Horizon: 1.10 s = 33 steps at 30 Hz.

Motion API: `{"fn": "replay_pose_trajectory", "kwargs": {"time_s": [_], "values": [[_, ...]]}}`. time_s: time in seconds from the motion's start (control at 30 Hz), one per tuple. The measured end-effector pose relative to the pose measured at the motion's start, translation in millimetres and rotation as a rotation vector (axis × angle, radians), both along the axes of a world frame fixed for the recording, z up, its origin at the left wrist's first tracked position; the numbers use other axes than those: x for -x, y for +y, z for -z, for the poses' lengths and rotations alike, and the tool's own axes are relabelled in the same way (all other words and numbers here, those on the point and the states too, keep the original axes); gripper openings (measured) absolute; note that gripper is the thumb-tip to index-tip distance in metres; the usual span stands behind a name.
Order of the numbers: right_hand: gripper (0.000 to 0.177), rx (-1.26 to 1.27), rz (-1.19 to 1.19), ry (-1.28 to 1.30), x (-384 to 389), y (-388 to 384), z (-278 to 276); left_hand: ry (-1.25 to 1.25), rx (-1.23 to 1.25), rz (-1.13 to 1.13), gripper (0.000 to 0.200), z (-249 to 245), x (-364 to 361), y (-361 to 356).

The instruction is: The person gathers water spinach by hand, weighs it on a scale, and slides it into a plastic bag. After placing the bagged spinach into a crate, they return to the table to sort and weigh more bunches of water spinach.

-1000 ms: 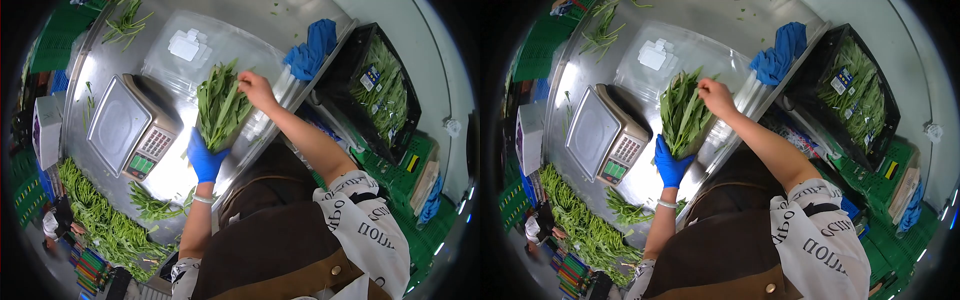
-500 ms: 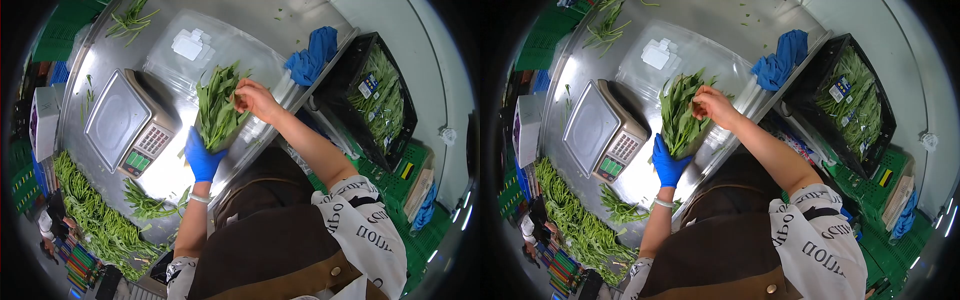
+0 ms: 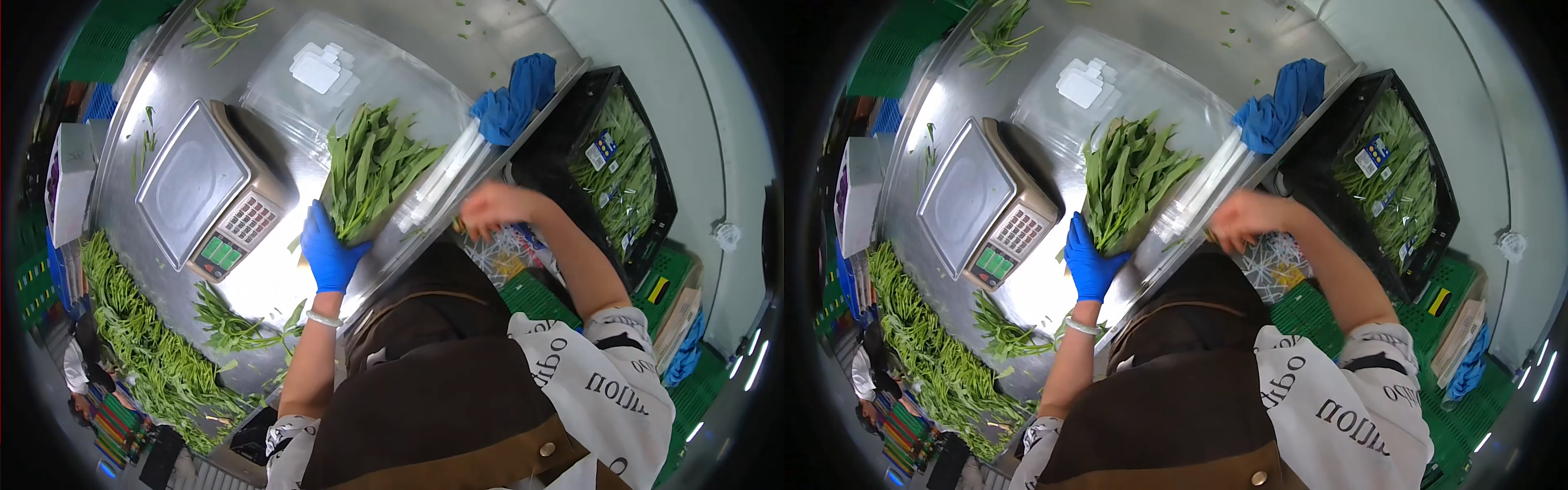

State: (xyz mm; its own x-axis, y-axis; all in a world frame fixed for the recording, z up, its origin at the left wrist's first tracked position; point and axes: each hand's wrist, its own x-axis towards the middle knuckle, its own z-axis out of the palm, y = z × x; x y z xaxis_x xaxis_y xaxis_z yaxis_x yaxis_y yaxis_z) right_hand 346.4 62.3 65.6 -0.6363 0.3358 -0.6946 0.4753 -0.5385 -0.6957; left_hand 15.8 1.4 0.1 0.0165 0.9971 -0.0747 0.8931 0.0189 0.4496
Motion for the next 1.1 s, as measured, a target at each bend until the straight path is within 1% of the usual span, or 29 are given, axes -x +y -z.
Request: {"fn": "replay_pose_trajectory", "kwargs": {"time_s": [0.03,0.07,0.1,0.17,0.23,0.3,0.37,0.47,0.57,0.6,0.73,0.8,0.83,0.87,0.9,0.93,1.0,1.03,1.1], "values": [[0.015,-0.372,-0.603,-0.263,-7,-11,10,-0.007,0.006,-0.001,0.117,-2,-1,1],[0.011,-0.740,-0.948,-0.594,-24,-42,13,-0.012,0.013,-0.001,0.117,-5,-1,2],[0.010,-0.742,-0.855,-0.918,-26,-70,42,-0.013,0.023,0.003,0.117,-7,1,1],[0.019,-0.841,-0.818,-0.580,12,-52,17,-0.016,0.016,0.003,0.118,-5,2,3],[0.025,-1.043,-0.320,-0.320,59,-47,4,-0.020,0.016,0.001,0.118,-5,2,0],[0.029,-1.413,-0.087,-0.169,109,-22,-10,-0.025,0.012,0.001,0.119,-5,2,0],[0.017,-1.724,-0.063,-0.167,141,0,4,-0.025,0.007,0.002,0.119,-3,2,-1],[0.008,-1.687,-0.310,-0.028,157,12,42,-0.070,0.005,-0.002,0.120,0,4,-2],[0.004,-1.694,-0.434,0.070,166,10,52,-0.130,-0.002,0.003,0.116,0,7,-3],[0.005,-1.684,-0.409,0.122,172,7,54,-0.151,-0.005,0.007,0.114,0,7,-4],[0.007,-1.613,-0.283,0.126,200,-10,67,-0.219,-0.013,-0.015,0.100,2,8,-4],[0.007,-1.549,-0.344,0.100,201,-10,61,-0.215,-0.022,-0.027,0.095,0,14,-6],[0.007,-1.513,-0.377,0.086,201,-9,54,-0.225,-0.046,-0.012,0.094,8,16,-8],[0.008,-1.599,-0.313,0.118,201,-8,47,-0.238,-0.073,0.002,0.093,22,16,-9],[0.010,-1.682,-0.244,0.152,202,-5,29,-0.248,-0.101,0.018,0.091,30,16,-10],[0.013,-1.763,-0.170,0.182,202,-3,17,-0.197,-0.036,0.047,0.092,31,16,-12],[0.016,-1.840,-0.241,0.111,202,10,13,-0.096,0.090,0.113,0.092,31,15,-13],[0.018,-1.878,-0.273,0.078,203,19,13,-0.127,0.053,0.065,0.093,20,12,-11],[0.029,-1.653,-0.577,-0.059,185,28,30,-0.185,-0.028,-0.034,0.095,0,10,-8]]}}
